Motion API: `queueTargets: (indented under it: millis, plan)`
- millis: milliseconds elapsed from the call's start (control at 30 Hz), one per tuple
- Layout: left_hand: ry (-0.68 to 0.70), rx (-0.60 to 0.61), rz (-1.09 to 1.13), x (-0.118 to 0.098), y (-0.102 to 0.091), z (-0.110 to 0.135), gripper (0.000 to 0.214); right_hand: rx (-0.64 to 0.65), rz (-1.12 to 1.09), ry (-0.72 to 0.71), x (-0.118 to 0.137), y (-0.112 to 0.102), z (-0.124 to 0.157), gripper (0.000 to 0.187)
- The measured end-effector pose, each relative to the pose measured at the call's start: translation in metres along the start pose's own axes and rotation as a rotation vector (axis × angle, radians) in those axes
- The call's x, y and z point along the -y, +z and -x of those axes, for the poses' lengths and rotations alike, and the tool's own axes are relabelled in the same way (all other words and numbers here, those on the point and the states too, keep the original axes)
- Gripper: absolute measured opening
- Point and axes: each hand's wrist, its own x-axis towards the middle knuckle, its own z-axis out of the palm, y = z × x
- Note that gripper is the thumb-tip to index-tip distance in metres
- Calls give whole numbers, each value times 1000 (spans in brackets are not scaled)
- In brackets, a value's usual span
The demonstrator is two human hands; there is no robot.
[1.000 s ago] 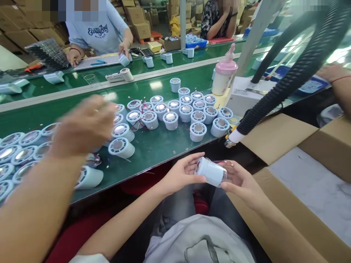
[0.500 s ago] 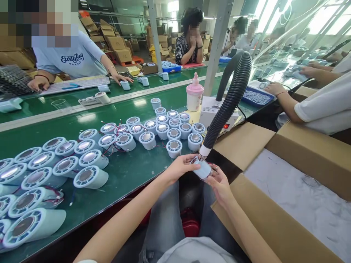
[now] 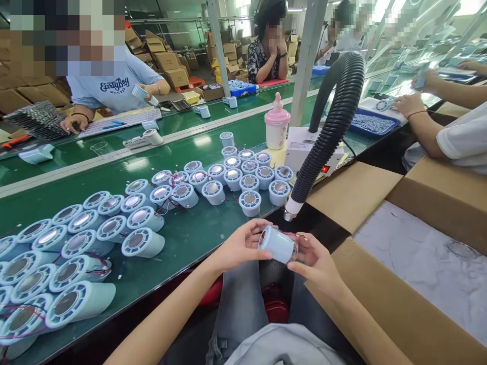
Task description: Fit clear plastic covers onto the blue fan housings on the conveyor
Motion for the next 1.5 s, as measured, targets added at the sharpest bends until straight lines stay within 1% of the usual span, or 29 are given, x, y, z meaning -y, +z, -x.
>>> queueTargets:
  millis: [67,167,233,300,400,467,567,667,800,967,1133,1267,1367,1500]
  plan:
    - [59,63,-59,-3,4,18,68,90,162,-40,13,1,10,52]
    - [142,115,-247,-7,12,41,72,228,416,-131,33,1,23,53]
    - [174,112,-341,-8,17,51,73,276,467,-131,44,2,28,54]
    - [216,113,-397,-10,20,58,73,314,471,-72,53,2,31,55]
    - [290,104,-490,-11,22,63,74,353,441,58,60,4,34,51]
    - [335,97,-544,-12,23,66,72,358,392,109,63,6,35,47]
    - [384,101,-569,-13,23,69,72,349,259,177,64,9,35,42]
    - [417,110,-574,-13,23,71,77,360,122,295,65,11,34,41]
    - [396,117,-590,-14,24,73,76,363,81,423,67,12,32,43]
    - [385,114,-608,-14,24,75,74,363,20,515,64,15,31,41]
    - [399,122,-587,-11,24,77,77,308,-51,609,64,23,34,44]
    - [393,130,-573,-11,24,77,78,291,-87,668,64,27,36,47]
    - [392,127,-561,-11,25,77,78,286,-126,722,62,27,37,50]
    - [408,127,-545,-8,26,77,78,309,-170,856,61,28,36,61]
